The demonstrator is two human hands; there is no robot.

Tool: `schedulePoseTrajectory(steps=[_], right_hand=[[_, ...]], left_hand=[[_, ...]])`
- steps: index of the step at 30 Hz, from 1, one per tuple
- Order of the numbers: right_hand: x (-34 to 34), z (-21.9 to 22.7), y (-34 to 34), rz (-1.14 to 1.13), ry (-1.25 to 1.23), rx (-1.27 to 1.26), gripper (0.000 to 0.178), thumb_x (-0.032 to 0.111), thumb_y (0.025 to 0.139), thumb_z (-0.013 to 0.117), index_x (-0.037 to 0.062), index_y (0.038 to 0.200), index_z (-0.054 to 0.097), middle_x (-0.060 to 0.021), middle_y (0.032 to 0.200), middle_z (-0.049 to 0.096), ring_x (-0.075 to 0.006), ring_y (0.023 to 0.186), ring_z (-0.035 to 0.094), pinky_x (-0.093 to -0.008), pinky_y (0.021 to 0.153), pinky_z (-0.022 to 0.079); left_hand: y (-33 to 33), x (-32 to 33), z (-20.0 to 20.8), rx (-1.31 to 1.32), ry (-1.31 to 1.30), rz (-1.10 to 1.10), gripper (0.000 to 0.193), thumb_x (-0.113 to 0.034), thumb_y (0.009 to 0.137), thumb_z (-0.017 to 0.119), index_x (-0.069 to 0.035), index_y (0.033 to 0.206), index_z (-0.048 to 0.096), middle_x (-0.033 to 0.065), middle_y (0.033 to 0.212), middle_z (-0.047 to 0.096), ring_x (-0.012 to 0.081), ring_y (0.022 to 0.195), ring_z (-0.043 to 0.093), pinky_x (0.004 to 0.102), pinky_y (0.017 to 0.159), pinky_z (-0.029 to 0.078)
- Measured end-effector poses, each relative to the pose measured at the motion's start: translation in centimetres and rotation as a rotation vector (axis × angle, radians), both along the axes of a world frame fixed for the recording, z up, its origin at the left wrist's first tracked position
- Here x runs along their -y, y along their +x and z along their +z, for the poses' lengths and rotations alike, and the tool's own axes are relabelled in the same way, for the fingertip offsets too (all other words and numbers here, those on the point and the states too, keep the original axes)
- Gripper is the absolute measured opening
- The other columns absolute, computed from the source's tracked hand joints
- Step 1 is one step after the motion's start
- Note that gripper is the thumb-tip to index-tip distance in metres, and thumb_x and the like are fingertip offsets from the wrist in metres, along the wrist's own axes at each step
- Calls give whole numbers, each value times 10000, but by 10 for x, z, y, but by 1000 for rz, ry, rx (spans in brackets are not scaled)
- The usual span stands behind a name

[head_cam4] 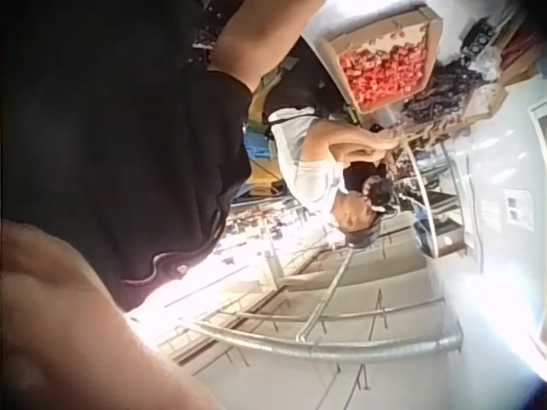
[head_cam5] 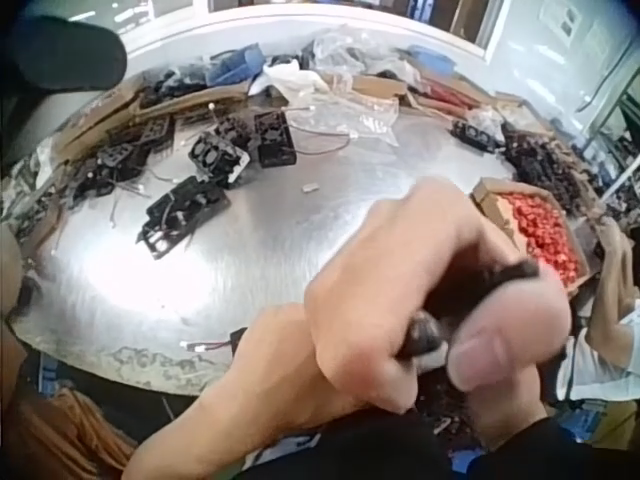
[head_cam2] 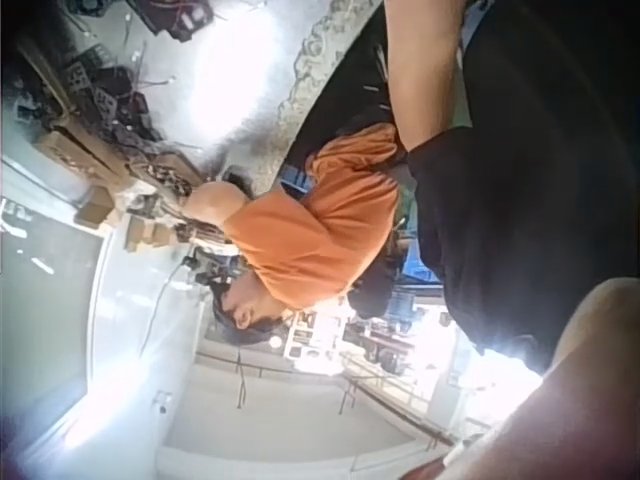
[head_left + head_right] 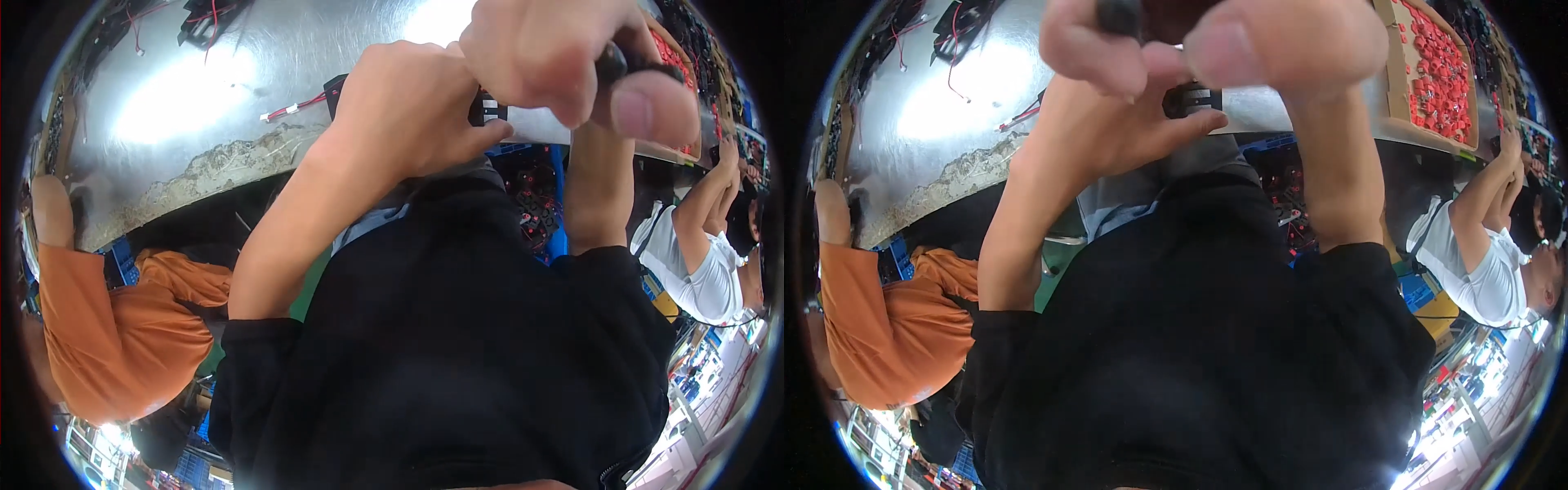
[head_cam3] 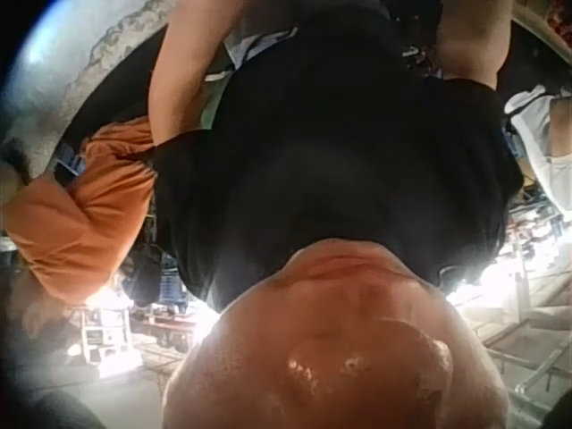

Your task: Assembling small electronic components involving wire manipulation and component insertion.

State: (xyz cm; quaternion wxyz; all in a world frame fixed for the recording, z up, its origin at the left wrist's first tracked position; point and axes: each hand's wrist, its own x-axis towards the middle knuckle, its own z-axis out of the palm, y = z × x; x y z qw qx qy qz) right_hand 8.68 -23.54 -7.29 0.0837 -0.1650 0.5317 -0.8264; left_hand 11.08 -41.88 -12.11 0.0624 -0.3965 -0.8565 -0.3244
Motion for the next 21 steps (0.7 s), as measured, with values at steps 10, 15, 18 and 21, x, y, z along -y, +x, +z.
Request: schedulePoseTrajectory(steps=[10, 15, 18, 21], right_hand=[[8, 2, -11, 541, -309, 118, 548, 405, 917, 555, -112, 1100, 559, -122, 763, 575, -164, 605, 567, -290, 519, 478], [33, -7, -46, 824, -455, 172, 548, 392, 922, 542, -128, 1091, 574, -119, 730, 584, -160, 562, 577, -280, 469, 486], [30, -2, -47, 982, -526, 196, 548, 383, 924, 534, -138, 1086, 583, -118, 710, 589, -157, 536, 583, -274, 439, 491], [11, 11, -28, 501, -141, -371, 641, 456, 946, 446, -115, 1223, 529, -99, 819, 606, -172, 576, 587, -275, 485, 500]], left_hand=[[-3, 0, -10, -48, -47, -46, 376, -518, 785, 703, -182, 951, 730, 82, 741, 701, 322, 730, 690, 453, 617, 524], [2, 3, -7, -73, -101, -45, 667, -589, 772, 756, -23, 1109, 651, 119, 972, 632, 315, 925, 634, 425, 803, 499], [1, -1, -2, -83, -207, -3, 631, -606, 757, 727, -14, 971, 677, 136, 855, 652, 324, 815, 666, 433, 690, 518], [7, -6, 12, 23, -375, 61, 588, -591, 740, 732, -12, 811, 659, 136, 653, 658, 332, 658, 679, 432, 602, 524]])
